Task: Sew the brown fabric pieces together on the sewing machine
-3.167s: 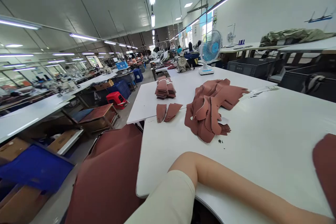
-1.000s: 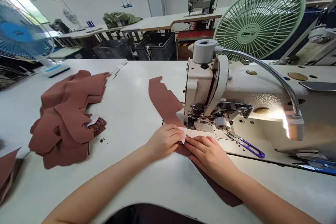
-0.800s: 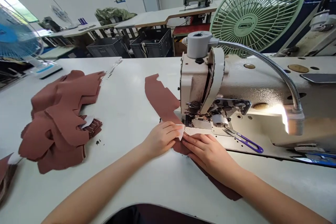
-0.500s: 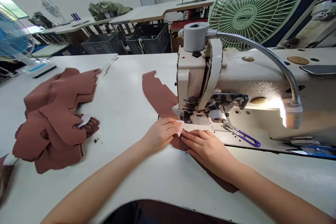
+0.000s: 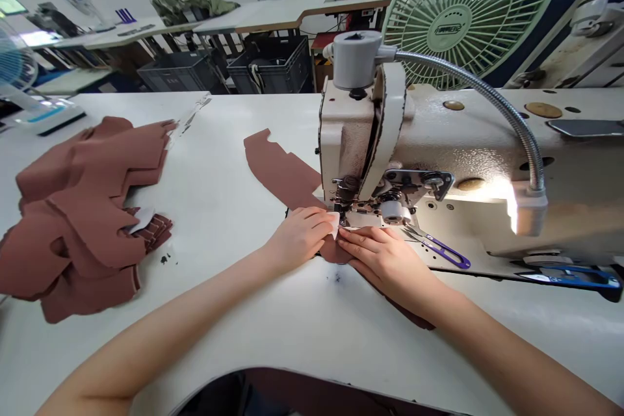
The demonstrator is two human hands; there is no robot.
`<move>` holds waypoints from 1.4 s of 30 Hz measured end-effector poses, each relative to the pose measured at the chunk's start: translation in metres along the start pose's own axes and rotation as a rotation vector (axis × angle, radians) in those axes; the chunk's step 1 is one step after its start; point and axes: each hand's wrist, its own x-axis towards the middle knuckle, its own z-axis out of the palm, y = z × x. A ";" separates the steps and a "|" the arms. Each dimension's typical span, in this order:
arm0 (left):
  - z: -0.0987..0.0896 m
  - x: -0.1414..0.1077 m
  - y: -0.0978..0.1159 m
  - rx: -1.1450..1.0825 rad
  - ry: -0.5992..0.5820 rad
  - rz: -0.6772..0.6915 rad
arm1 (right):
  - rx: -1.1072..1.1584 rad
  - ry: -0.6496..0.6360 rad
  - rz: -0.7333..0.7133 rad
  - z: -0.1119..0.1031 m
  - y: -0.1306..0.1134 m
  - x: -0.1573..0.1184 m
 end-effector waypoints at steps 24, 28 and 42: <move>0.002 0.014 -0.005 -0.026 -0.052 -0.110 | -0.024 0.000 0.032 -0.007 0.003 0.003; 0.002 0.011 -0.003 -0.035 -0.056 -0.081 | -0.042 0.026 -0.006 -0.008 0.001 0.005; -0.010 0.017 0.002 0.068 -0.133 -0.097 | -0.087 -0.106 0.012 -0.001 -0.008 0.007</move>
